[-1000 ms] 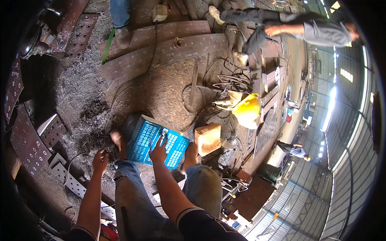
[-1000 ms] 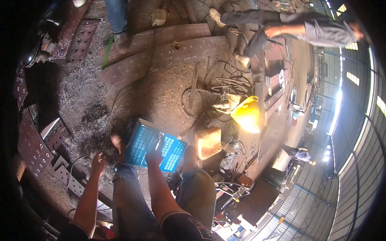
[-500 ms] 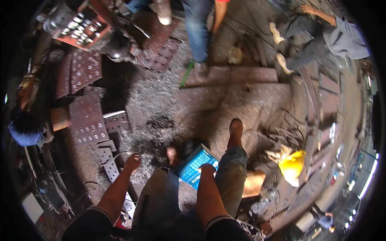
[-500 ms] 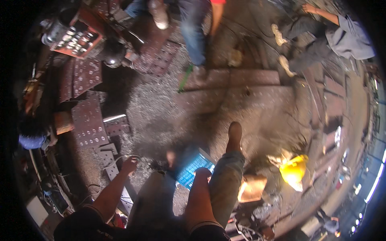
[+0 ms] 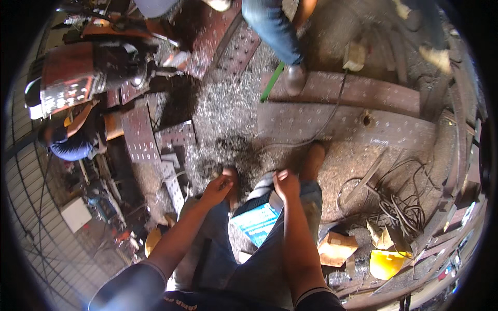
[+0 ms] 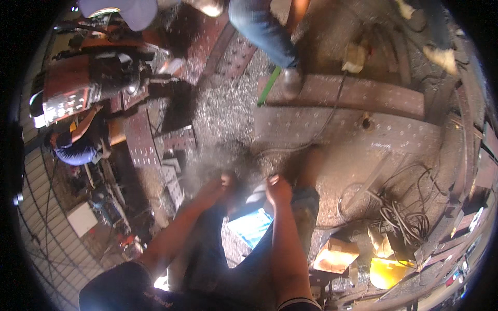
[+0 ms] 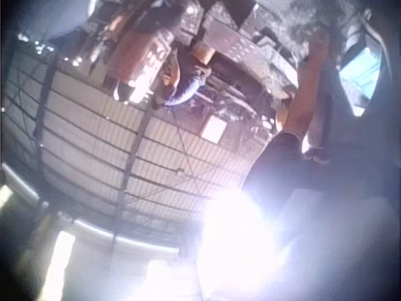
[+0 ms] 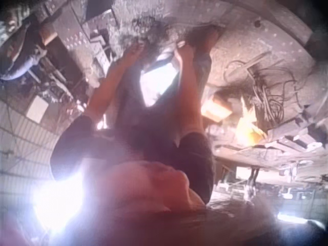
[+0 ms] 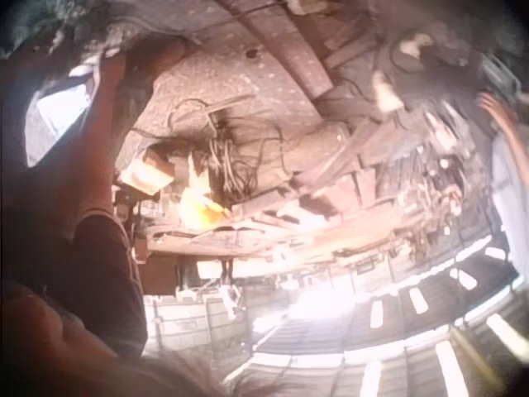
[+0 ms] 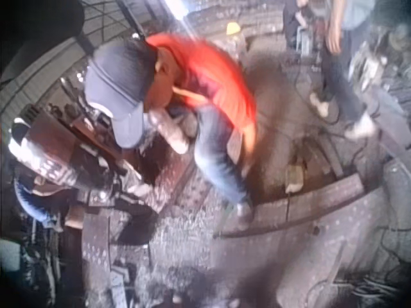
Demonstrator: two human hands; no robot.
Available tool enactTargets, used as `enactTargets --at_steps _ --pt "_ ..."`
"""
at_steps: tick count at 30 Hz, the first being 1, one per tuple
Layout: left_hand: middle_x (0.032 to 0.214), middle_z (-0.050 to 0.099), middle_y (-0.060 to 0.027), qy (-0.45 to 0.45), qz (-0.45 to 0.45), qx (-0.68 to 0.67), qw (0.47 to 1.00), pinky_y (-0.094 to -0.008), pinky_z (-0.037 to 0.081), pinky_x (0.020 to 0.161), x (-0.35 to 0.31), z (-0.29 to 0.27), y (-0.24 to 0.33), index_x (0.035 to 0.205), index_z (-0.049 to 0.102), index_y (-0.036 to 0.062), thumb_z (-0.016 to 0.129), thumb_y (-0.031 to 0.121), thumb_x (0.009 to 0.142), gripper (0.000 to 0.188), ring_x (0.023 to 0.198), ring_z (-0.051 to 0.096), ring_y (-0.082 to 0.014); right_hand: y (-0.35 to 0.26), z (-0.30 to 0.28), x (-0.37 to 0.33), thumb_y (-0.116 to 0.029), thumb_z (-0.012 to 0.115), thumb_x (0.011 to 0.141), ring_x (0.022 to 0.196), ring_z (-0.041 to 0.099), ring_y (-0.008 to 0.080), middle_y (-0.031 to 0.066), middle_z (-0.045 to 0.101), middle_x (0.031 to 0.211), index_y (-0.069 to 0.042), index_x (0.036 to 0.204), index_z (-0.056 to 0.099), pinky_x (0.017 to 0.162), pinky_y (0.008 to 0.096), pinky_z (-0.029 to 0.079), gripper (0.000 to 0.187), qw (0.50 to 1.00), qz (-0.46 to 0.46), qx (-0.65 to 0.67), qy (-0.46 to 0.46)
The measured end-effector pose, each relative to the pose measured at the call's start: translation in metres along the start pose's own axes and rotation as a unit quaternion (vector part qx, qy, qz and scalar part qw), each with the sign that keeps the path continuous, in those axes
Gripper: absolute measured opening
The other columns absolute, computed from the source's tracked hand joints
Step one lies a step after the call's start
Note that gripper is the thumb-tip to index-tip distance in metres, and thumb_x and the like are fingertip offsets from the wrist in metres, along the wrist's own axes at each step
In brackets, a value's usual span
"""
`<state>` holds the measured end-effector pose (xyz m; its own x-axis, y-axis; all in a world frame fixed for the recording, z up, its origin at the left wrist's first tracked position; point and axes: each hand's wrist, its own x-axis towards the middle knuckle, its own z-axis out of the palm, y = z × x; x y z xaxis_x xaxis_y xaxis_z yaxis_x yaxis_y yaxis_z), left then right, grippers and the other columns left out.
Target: The person sits on the floor in a workshop and handles a small white object and a plastic bottle. They repeatedly pick up, inspect, and place down the small object while holding the bottle.
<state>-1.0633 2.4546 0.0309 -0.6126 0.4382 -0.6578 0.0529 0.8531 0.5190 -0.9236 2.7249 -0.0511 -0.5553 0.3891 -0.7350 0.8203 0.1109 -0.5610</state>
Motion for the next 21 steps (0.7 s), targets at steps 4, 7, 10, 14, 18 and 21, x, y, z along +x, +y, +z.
enactTargets --at_steps 4,7,10,14,18,21 --pt "0.108 0.074 -0.0146 -0.119 0.0 -0.037 0.992 -0.0401 0.056 0.083 0.033 0.007 0.081 0.122 0.065 0.0045 0.069 0.026 0.098 0.033 0.098 0.073 -0.027 0.023 -0.03 0.025 -0.039 0.071 0.096 0.09 0.074 0.0327 0.0192 0.075 0.095 0.0 0.104 0.068 0.08 0.0423 0.058 0.041 0.991 0.037 0.114 0.066" --pt "0.108 0.074 -0.017 -0.129 0.096 0.003 0.987 -0.0422 0.057 0.084 0.074 0.013 0.092 0.123 0.065 0.005 0.068 0.026 0.098 0.033 0.096 0.073 -0.0315 0.015 -0.032 0.063 -0.038 0.072 0.098 0.081 0.072 0.0222 0.0137 0.074 0.092 0.001 0.105 0.067 0.073 0.0355 0.059 0.04 0.976 -0.025 0.204 0.072" --pt "0.106 0.075 -0.0163 -0.061 0.127 -0.045 0.989 -0.0449 0.057 0.085 0.132 0.059 0.012 0.12 0.067 0.0057 0.067 0.029 0.096 0.033 0.096 0.073 -0.0365 -0.067 -0.068 0.069 -0.037 0.069 0.101 0.084 0.071 0.0192 0.0123 0.074 0.096 0.002 0.108 0.067 0.075 0.0319 0.058 0.04 0.968 -0.127 0.204 0.075" --pt "0.103 0.075 -0.0149 -0.073 0.127 0.023 0.989 -0.0492 0.056 0.084 0.196 0.06 -0.027 0.115 0.069 0.0092 0.068 0.041 0.092 0.039 0.096 0.072 -0.0374 -0.108 -0.076 0.077 -0.039 0.069 0.099 0.088 0.072 0.0194 0.0117 0.076 0.101 -0.001 0.111 0.068 0.081 0.0331 0.056 0.039 0.991 -0.124 0.037 0.044" --pt "0.102 0.075 -0.0151 -0.091 0.238 0.126 0.959 -0.0496 0.056 0.084 0.232 0.037 0.011 0.117 0.07 0.0127 0.065 0.044 0.093 0.04 0.098 0.071 -0.0381 -0.11 -0.059 0.106 -0.043 0.07 0.096 0.089 0.072 0.0272 0.0137 0.075 0.098 -0.005 0.108 0.07 0.081 0.0398 0.055 0.04 0.966 -0.241 -0.004 0.094" --pt "0.106 0.074 -0.016 -0.111 0.174 0.205 0.957 -0.0504 0.055 0.086 0.255 0.03 0.013 0.119 0.071 0.0154 0.063 0.048 0.094 0.041 0.099 0.07 -0.038 -0.11 -0.044 0.116 -0.039 0.071 0.097 0.084 0.07 0.0203 0.0103 0.075 0.094 -0.004 0.108 0.07 0.077 0.0356 0.054 0.036 0.947 -0.29 -0.072 0.113"
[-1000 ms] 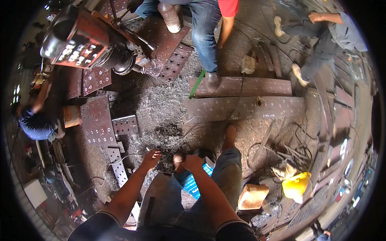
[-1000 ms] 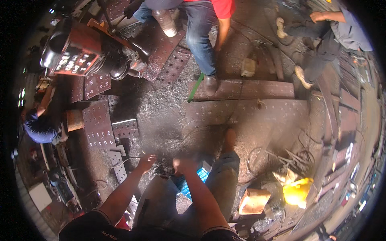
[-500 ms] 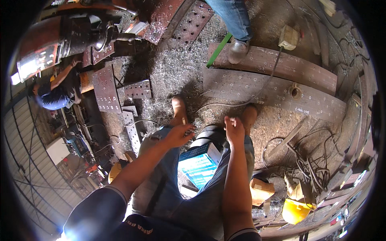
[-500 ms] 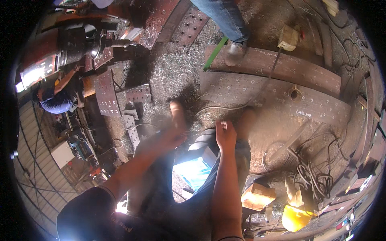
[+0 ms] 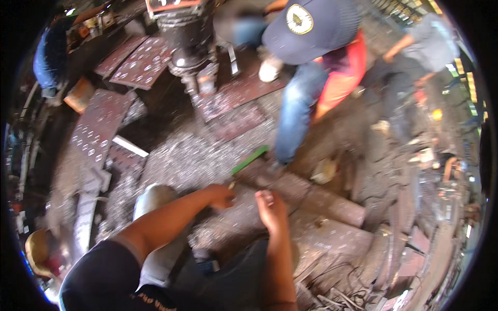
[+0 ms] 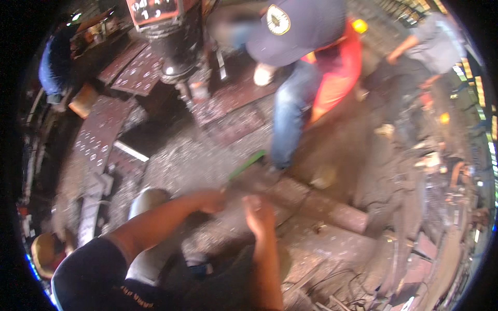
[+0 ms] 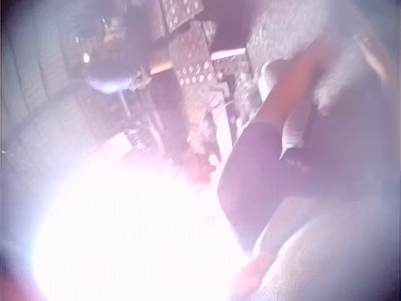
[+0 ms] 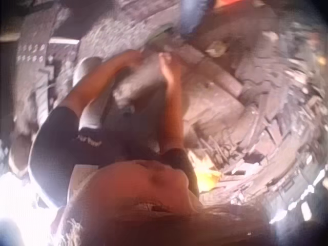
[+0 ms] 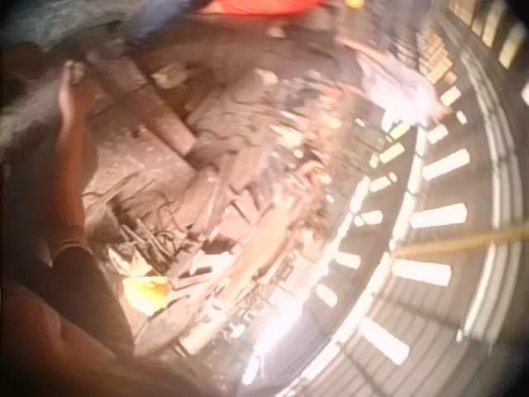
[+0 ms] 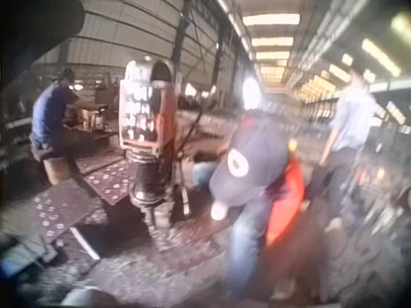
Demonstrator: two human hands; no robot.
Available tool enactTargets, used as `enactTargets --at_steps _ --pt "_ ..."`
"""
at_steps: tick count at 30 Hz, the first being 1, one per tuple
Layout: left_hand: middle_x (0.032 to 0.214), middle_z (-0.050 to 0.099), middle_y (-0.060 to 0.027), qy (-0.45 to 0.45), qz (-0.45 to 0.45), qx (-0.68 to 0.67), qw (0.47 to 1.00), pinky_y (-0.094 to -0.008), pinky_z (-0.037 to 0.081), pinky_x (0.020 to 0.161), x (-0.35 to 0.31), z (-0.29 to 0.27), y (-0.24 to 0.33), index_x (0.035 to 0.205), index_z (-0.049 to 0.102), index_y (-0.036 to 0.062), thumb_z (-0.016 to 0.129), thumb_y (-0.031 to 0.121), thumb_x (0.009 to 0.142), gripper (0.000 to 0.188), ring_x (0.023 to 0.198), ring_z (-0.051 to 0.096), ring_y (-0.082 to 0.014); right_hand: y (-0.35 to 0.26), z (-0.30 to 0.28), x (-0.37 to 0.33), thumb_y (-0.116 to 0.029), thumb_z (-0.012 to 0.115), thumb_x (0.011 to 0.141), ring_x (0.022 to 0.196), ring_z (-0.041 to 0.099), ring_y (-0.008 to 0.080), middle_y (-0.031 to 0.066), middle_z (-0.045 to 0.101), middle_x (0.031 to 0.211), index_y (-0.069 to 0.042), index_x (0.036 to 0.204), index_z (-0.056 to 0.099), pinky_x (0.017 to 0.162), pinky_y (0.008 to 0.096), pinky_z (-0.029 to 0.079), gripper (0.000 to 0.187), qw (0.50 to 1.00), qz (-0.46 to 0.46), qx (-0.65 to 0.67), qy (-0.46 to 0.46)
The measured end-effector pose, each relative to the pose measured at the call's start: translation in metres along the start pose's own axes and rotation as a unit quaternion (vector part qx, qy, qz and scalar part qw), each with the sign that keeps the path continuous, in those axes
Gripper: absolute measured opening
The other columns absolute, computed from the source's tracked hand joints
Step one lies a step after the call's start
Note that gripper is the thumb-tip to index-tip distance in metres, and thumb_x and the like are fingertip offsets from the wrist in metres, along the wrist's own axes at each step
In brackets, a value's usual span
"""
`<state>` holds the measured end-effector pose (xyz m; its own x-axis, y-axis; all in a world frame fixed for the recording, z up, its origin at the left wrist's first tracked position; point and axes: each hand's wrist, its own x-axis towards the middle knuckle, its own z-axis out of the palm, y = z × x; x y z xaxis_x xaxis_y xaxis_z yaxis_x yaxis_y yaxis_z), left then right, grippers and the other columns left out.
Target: The person sits on the floor in a workshop and handles a small white object and a plastic bottle. They repeatedly pick up, inspect, and place down the small object while holding the bottle.
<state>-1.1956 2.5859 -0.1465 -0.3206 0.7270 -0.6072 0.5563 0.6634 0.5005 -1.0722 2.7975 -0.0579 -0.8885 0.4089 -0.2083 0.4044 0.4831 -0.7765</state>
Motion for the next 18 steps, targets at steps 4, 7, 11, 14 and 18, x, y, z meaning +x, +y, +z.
enactTargets --at_steps 4,7,11,14,18 --pt "0.115 0.074 -0.0152 0.084 0.029 -0.082 0.993 -0.0498 0.053 0.092 -0.044 -0.045 0.071 0.123 0.069 0.0143 0.066 0.045 0.094 0.042 0.108 0.069 -0.0369 -0.017 -0.016 -0.031 -0.04 0.071 0.098 0.081 0.068 0.0154 0.0094 0.074 0.09 -0.005 0.106 0.071 0.074 0.0328 0.053 0.036 0.998 0.009 0.054 0.014" --pt "0.109 0.074 -0.0173 0.123 0.177 -0.14 0.966 -0.0491 0.054 0.09 -0.108 -0.066 0.095 0.12 0.07 0.0123 0.068 0.043 0.095 0.039 0.102 0.069 -0.0375 -0.042 -0.014 -0.059 -0.04 0.071 0.098 0.081 0.069 0.015 0.0111 0.073 0.087 -0.004 0.107 0.07 0.072 0.0332 0.054 0.037 0.989 -0.128 0.054 -0.045" --pt "0.106 0.076 -0.011 0.205 0.094 -0.044 0.973 -0.0465 0.055 0.09 -0.102 -0.025 0.08 0.117 0.071 0.0114 0.069 0.037 0.089 0.038 0.102 0.071 -0.0356 -0.037 -0.007 -0.093 -0.033 0.071 0.099 0.083 0.069 0.0132 0.0104 0.073 0.088 -0.001 0.111 0.069 0.074 0.0316 0.054 0.034 0.99 -0.116 0.069 -0.038" --pt "0.108 0.076 -0.0119 0.156 0.135 -0.063 0.976 -0.0458 0.056 0.09 -0.126 -0.043 0.098 0.119 0.07 0.0105 0.069 0.037 0.089 0.04 0.102 0.071 -0.0358 -0.035 -0.015 -0.094 -0.031 0.07 0.1 0.081 0.068 0.0124 0.0086 0.073 0.087 0.001 0.112 0.068 0.072 0.0296 0.053 0.035 0.965 -0.051 0.255 -0.015" --pt "0.114 0.075 -0.0172 0.286 0.091 -0.058 0.952 -0.046 0.055 0.094 -0.127 -0.046 0.088 0.122 0.07 0.0107 0.069 0.037 0.09 0.042 0.106 0.071 -0.0364 -0.014 -0.008 -0.082 -0.033 0.069 0.101 0.078 0.068 0.0121 0.0067 0.073 0.085 0.002 0.107 0.068 0.07 0.0285 0.052 0.035 0.986 -0.065 0.101 0.119"
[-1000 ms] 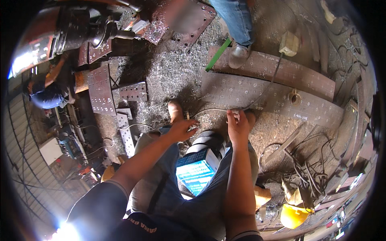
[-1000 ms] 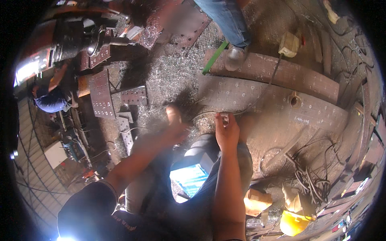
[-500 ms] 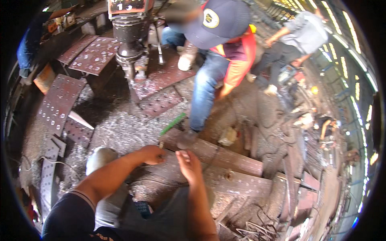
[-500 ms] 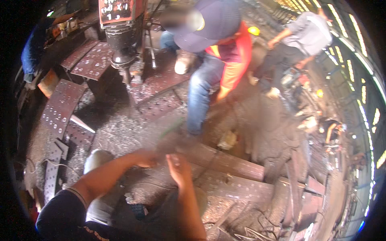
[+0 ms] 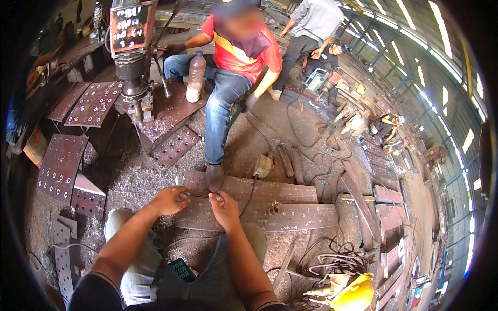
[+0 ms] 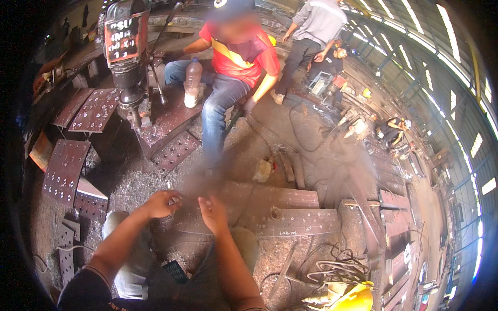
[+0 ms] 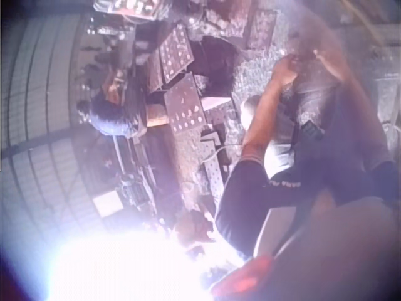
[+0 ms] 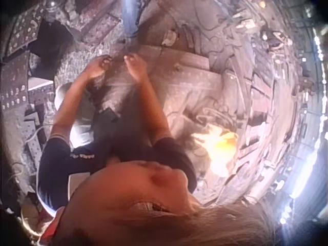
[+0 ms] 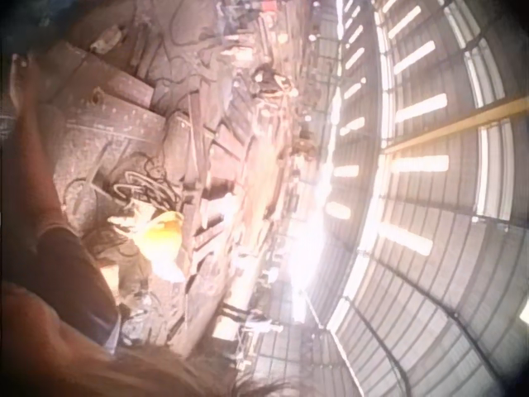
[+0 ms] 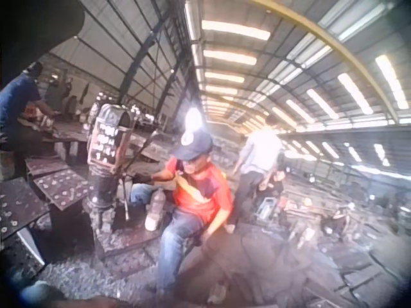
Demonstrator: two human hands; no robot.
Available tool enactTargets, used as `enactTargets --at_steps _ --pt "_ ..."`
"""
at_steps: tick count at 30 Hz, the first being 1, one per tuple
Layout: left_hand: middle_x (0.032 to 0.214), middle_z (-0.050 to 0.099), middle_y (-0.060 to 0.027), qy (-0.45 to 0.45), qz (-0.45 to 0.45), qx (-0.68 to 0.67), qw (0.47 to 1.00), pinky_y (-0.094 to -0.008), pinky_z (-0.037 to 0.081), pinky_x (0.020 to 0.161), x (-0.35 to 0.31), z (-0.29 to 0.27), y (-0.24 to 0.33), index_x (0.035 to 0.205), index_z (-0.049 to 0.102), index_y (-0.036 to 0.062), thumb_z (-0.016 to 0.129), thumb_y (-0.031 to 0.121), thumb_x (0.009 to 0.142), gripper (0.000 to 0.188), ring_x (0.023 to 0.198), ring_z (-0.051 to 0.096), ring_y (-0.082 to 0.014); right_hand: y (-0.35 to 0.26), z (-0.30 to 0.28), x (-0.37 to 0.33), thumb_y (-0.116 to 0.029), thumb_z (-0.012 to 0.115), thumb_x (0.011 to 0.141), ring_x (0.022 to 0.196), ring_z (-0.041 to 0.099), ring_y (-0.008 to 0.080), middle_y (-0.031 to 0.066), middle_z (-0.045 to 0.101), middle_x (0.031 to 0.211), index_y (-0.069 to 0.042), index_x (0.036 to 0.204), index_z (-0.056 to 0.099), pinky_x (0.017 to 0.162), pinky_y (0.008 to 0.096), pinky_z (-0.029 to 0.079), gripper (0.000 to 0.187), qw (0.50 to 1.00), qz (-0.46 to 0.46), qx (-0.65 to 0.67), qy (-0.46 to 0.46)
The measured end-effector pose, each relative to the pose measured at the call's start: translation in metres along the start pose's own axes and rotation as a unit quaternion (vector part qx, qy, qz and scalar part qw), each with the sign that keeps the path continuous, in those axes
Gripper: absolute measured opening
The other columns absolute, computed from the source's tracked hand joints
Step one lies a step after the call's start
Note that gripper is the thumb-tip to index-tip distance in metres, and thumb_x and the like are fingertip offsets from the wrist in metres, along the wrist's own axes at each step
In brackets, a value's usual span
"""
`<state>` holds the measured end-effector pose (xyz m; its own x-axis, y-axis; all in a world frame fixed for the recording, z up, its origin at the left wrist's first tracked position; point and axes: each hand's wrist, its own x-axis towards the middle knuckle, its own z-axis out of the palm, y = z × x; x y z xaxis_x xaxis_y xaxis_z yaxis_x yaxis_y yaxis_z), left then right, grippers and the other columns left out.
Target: The person sits on the floor in a workshop and handles a small white object and a plastic bottle. They repeatedly pick up, inspect, and place down the small object while holding the bottle.
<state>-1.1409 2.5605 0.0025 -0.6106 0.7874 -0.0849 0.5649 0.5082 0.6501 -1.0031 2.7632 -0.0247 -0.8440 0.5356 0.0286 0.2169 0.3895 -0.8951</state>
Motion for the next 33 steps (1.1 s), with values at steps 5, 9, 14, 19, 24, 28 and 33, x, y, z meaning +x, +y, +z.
enactTargets --at_steps 5,9,14,19,24,28,33 --pt "0.11 0.073 -0.0211 0.004 0.003 0.049 0.999 -0.05 0.054 0.094 -0.003 0.007 -0.011 0.123 0.067 0.01 0.065 0.038 0.092 0.042 0.105 0.069 -0.042 -0.018 0.006 0.011 -0.033 0.069 0.1 0.074 0.067 0.0121 0.0071 0.075 0.085 0.001 0.103 0.069 0.068 0.0289 0.052 0.035 1.0 0.009 -0.003 0.0" --pt "0.111 0.073 -0.0206 0.02 -0.017 0.003 1.0 -0.0493 0.054 0.094 0.021 -0.001 -0.023 0.124 0.067 0.0093 0.064 0.036 0.093 0.041 0.107 0.069 -0.0409 -0.039 0.021 0.022 -0.032 0.068 0.101 0.074 0.067 0.01 0.0068 0.076 0.088 0.001 0.103 0.07 0.068 0.0283 0.053 0.033 0.999 0.018 0.024 -0.017" --pt "0.112 0.074 -0.0203 0.083 -0.036 -0.019 0.996 -0.0474 0.054 0.095 0.044 -0.001 -0.024 0.128 0.066 0.0076 0.063 0.034 0.094 0.043 0.108 0.07 -0.0393 -0.03 0.05 0.041 -0.026 0.065 0.103 0.074 0.065 0.0087 0.0055 0.075 0.089 0.001 0.101 0.07 0.069 0.0263 0.053 0.027 0.995 -0.033 0.08 0.047" --pt "0.109 0.075 -0.02 0.088 0.001 -0.027 0.996 -0.0477 0.055 0.092 0.032 -0.003 -0.03 0.128 0.064 0.0072 0.063 0.032 0.094 0.042 0.103 0.071 -0.0396 -0.047 0.056 0.037 -0.023 0.064 0.104 0.076 0.065 0.0082 0.0039 0.074 0.088 0.001 0.1 0.07 0.071 0.0257 0.052 0.025 0.986 0.019 0.165 0.032" --pt "0.105 0.074 -0.021 0.102 0.033 -0.068 0.992 -0.0484 0.057 0.087 0.004 -0.035 -0.006 0.128 0.064 0.0053 0.065 0.03 0.094 0.042 0.095 0.072 -0.0409 -0.074 0.025 0.008 -0.02 0.062 0.104 0.076 0.063 0.0104 0.0044 0.072 0.086 0.002 0.098 0.07 0.074 0.0264 0.05 0.024 0.981 0.024 0.192 0.003" --pt "0.104 0.074 -0.0209 0.102 0.053 -0.092 0.989 -0.0482 0.057 0.088 0.008 -0.04 -0.002 0.129 0.063 0.0047 0.065 0.03 0.093 0.043 0.095 0.072 -0.0404 -0.069 0.013 0.013 -0.018 0.063 0.104 0.08 0.067 0.0121 0.0068 0.072 0.089 0.004 0.1 0.069 0.072 0.0275 0.052 0.023 0.989 0.024 0.148 -0.002" --pt "0.105 0.074 -0.0198 0.054 0.018 -0.087 0.995 -0.0496 0.057 0.088 0.031 -0.024 -0.039 0.13 0.063 0.0063 0.065 0.031 0.092 0.045 0.099 0.071 -0.0405 -0.046 0.033 0.039 -0.025 0.064 0.104 0.076 0.064 0.013 0.0068 0.071 0.091 0.002 0.101 0.068 0.073 0.0289 0.053 0.028 0.986 0.088 0.142 -0.024"
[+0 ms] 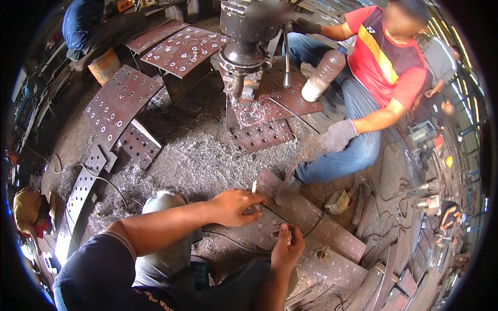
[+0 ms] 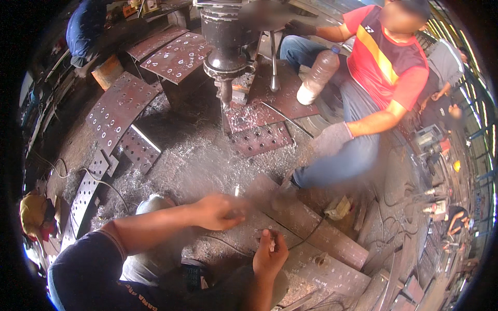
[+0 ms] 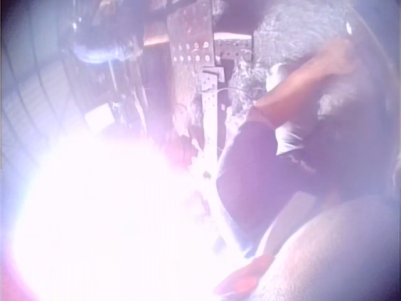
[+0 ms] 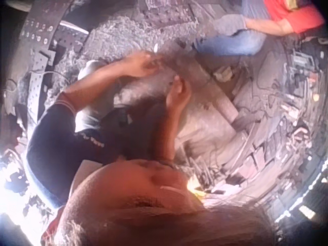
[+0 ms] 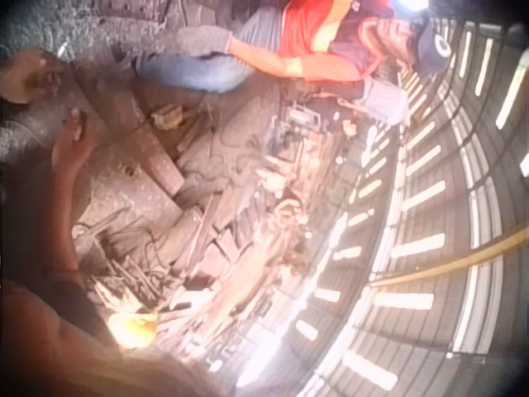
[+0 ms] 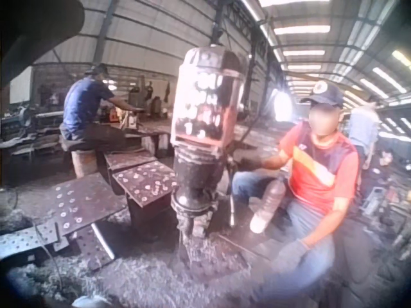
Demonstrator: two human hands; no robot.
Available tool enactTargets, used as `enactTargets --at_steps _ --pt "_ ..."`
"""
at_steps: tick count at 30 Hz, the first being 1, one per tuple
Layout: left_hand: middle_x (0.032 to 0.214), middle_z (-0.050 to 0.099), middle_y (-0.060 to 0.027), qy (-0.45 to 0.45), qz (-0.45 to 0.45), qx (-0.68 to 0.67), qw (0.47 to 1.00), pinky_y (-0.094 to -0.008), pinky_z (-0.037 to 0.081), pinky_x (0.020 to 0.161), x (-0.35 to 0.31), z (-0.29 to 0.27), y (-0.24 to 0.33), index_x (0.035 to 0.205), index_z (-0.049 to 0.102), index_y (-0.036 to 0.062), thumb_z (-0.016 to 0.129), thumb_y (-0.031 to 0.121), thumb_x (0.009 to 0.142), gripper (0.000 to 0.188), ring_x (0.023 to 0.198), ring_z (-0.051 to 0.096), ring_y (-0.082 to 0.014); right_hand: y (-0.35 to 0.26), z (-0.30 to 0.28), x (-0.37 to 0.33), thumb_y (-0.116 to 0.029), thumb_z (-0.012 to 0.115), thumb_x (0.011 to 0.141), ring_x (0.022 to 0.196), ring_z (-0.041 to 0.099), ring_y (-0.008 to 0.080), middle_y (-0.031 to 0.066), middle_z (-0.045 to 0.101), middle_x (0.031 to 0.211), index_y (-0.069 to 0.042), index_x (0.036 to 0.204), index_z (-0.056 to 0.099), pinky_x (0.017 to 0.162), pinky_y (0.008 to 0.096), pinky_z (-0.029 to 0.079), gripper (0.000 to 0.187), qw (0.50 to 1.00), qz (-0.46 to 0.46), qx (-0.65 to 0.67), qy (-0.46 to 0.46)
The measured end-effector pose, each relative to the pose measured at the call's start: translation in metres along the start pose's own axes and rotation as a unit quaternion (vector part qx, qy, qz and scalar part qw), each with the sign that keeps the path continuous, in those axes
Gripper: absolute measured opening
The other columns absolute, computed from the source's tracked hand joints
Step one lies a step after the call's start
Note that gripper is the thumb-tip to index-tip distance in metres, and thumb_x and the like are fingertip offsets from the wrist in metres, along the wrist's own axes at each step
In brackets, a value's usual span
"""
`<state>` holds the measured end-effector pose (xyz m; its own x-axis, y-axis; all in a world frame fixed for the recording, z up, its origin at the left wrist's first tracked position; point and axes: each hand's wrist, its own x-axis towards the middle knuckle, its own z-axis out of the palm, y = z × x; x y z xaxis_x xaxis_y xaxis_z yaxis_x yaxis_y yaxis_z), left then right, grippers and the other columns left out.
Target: The person sits on the floor in a workshop and handles a small white object and a plastic bottle. They repeatedly pick up, inspect, and place down the small object while holding the bottle.
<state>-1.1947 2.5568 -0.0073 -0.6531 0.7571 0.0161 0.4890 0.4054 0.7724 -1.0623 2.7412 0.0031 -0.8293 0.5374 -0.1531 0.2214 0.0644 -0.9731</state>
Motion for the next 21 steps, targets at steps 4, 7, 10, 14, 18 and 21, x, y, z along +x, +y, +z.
enactTargets --at_steps 4,7,10,14,18,21 --pt "0.115 0.071 -0.0202 -0.075 -0.067 0.033 0.994 -0.0494 0.055 0.094 0.03 0.026 -0.037 0.132 0.062 0.008 0.063 0.035 0.093 0.048 0.109 0.068 -0.0391 0.023 0.001 0.036 -0.033 0.069 0.101 0.075 0.065 0.014 0.0077 0.071 0.086 0.003 0.103 0.068 0.071 0.0298 0.053 0.037 0.997 0.044 -0.057 -0.019" --pt "0.122 0.069 -0.0209 -0.098 -0.08 0.063 0.99 -0.0496 0.052 0.099 0.045 0.047 -0.068 0.135 0.06 0.0089 0.062 0.039 0.094 0.051 0.116 0.066 -0.0386 0.021 0.001 0.054 -0.039 0.071 0.099 0.072 0.066 0.0172 0.0114 0.071 0.081 0.002 0.105 0.069 0.068 0.0328 0.052 0.042 0.993 -0.001 -0.1 -0.057" --pt "0.128 0.068 -0.0202 -0.164 -0.097 0.128 0.973 -0.0505 0.051 0.102 0.043 0.05 -0.088 0.141 0.057 0.0096 0.06 0.044 0.095 0.057 0.119 0.065 -0.0387 0.023 0.007 0.056 -0.036 0.07 0.098 0.07 0.066 0.0169 0.0137 0.069 0.079 0.002 0.102 0.069 0.069 0.0331 0.052 0.038 0.984 -0.084 -0.139 -0.069" --pt "0.13 0.068 -0.0198 -0.115 -0.036 0.137 0.983 -0.0474 0.051 0.103 0.029 0.033 -0.056 0.141 0.058 0.0101 0.062 0.043 0.094 0.058 0.118 0.066 -0.0384 0.025 -0.001 0.026 -0.033 0.07 0.098 0.072 0.068 0.0175 0.0127 0.074 0.086 0.004 0.106 0.069 0.07 0.032 0.053 0.038 0.981 -0.079 -0.163 -0.066" --pt "0.125 0.071 -0.0172 -0.045 -0.052 0.055 0.996 -0.0455 0.053 0.1 -0.005 0.01 -0.002 0.14 0.06 0.0111 0.064 0.04 0.093 0.055 0.115 0.068 -0.0366 0.001 -0.025 0.001 -0.03 0.066 0.102 0.07 0.068 0.0135 0.0085 0.075 0.087 0.005 0.104 0.067 0.069 0.0284 0.055 0.035 0.998 -0.044 -0.003 -0.052" --pt "0.12 0.073 -0.0165 0.006 -0.044 0.073 0.996 -0.0464 0.054 0.098 -0.029 0.021 0.0 0.137 0.061 0.0104 0.064 0.037 0.093 0.052 0.112 0.069 -0.0361 0.039 -0.024 0.01 -0.03 0.064 0.103 0.065 0.067 0.0141 0.0084 0.075 0.086 0.003 0.102 0.067 0.065 0.0287 0.054 0.034 0.978 -0.11 -0.154 -0.088"
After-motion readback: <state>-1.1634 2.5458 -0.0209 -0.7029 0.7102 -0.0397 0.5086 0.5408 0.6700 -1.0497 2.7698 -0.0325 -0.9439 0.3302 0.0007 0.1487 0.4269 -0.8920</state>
